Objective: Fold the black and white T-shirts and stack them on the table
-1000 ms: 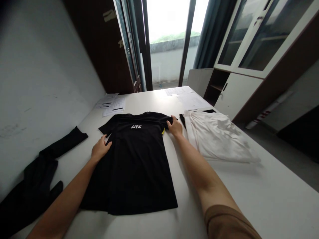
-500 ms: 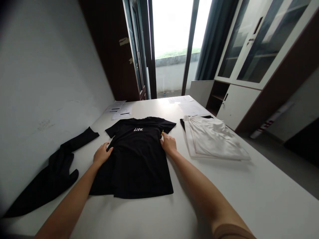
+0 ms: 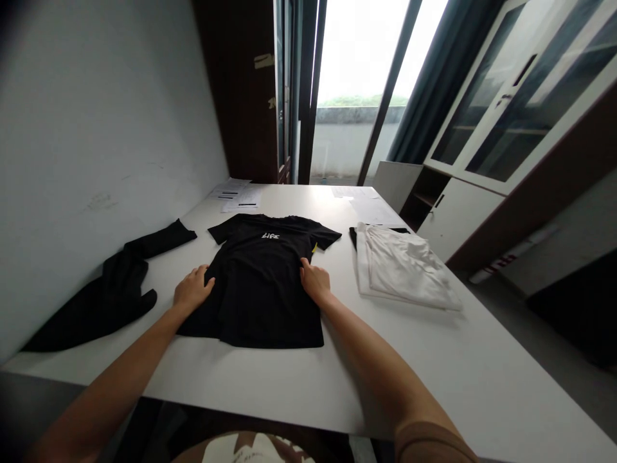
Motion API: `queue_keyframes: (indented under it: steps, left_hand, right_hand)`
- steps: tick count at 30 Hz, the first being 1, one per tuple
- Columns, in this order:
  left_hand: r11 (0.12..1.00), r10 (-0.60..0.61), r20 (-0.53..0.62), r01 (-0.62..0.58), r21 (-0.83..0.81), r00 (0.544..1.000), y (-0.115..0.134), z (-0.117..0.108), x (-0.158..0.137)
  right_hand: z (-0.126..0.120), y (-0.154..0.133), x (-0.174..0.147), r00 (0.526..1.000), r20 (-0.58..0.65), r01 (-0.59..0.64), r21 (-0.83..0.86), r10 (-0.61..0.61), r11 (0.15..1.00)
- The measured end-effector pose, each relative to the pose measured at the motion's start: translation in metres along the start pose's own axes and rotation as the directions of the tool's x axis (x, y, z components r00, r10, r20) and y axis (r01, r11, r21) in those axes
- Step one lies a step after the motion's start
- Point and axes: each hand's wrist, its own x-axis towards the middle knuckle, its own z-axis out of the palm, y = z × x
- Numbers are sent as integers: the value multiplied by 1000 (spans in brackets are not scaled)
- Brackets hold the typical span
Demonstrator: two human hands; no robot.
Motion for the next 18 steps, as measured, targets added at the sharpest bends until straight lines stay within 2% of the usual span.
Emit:
queue_keyframes:
  steps: [4,9,14,18]
  left_hand:
    - [1000,16,19,-16,2,1000,-2,-5,3]
    - [1000,9,45,-8,-21,999,-10,-1,5]
    - [997,-24,42,27,-66,999,-20,7,12]
    - [995,-72,49,75,-66,996,-27,4,16]
  right_hand:
    - [-5,1,4,999,22,-34,23,34,999]
    - [-1,13,9,998,-33,-59,92,63,994]
    - [13,27,19,997,-70,1,139,9,990]
    - [13,31,21,996,-77,49,155,-37,987]
